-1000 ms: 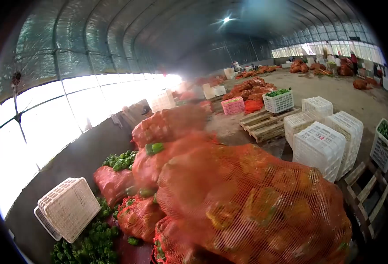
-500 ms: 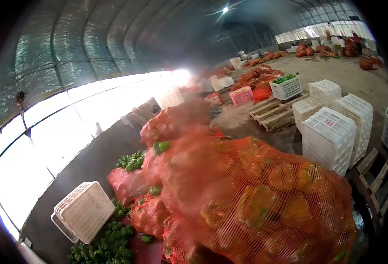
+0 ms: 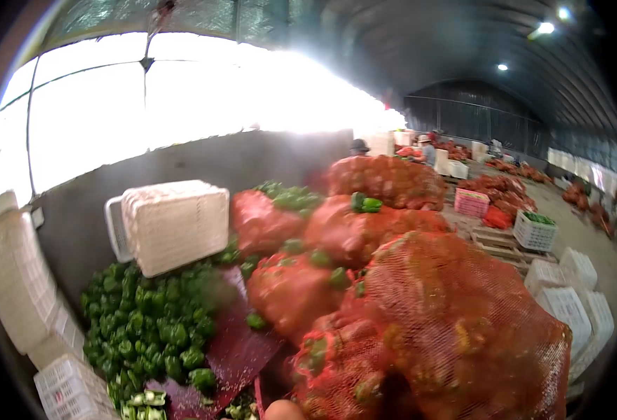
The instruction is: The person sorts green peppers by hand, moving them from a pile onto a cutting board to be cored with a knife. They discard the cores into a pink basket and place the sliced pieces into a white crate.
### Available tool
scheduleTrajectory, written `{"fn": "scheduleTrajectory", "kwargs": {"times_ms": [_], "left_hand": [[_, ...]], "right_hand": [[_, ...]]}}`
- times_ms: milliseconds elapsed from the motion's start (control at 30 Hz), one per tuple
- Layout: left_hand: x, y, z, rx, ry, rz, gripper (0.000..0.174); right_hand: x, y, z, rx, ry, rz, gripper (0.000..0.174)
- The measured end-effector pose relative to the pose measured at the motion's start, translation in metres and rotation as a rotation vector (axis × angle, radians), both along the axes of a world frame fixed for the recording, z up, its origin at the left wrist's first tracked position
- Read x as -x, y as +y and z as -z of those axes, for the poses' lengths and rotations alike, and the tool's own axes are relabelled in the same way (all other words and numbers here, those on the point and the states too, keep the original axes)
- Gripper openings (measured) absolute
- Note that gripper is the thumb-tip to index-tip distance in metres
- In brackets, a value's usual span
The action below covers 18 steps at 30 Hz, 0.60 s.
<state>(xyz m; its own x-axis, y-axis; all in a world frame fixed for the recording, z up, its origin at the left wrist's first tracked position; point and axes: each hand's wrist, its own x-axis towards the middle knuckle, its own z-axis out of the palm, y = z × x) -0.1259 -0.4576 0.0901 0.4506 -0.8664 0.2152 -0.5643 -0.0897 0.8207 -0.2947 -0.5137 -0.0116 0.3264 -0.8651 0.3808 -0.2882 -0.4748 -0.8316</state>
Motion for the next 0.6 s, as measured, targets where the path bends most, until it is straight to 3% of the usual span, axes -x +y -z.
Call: {"fn": "scheduleTrajectory", "kwargs": {"times_ms": [67, 133, 167, 200, 267, 400, 600], "left_hand": [[-0.013, 0.0, 0.027, 0.029, -0.011, -0.047, 0.06], [-0.026, -0.002, 0.057, 0.072, -0.047, -0.086, 0.06], [-0.031, -0.002, 0.072, 0.092, -0.064, -0.104, 0.061], [-0.038, -0.002, 0.088, 0.122, -0.114, -0.121, 0.061], [-0.034, 0.0, 0.083, 0.076, 0.078, -0.149, 0.067], [-0.035, 0.0, 0.084, 0.131, -0.049, -0.156, 0.066], [-0.033, 0.005, 0.053, -0.006, -0.077, -0.138, 0.069]], "right_hand": [[-0.004, 0.002, -0.008, -0.111, 0.082, 0.027, 0.035], [0.03, 0.023, -0.117, -0.402, 0.23, -0.081, 0.04], [0.02, 0.016, -0.094, -0.382, 0.268, -0.115, 0.026], [0.002, 0.011, -0.059, -0.355, 0.179, -0.063, 0.041], [0.0, 0.009, -0.063, -0.409, 0.254, -0.155, 0.044], [-0.015, 0.011, -0.058, -0.341, 0.31, -0.104, 0.043], [-0.005, 0.008, -0.059, -0.334, 0.262, -0.199, 0.038]]}}
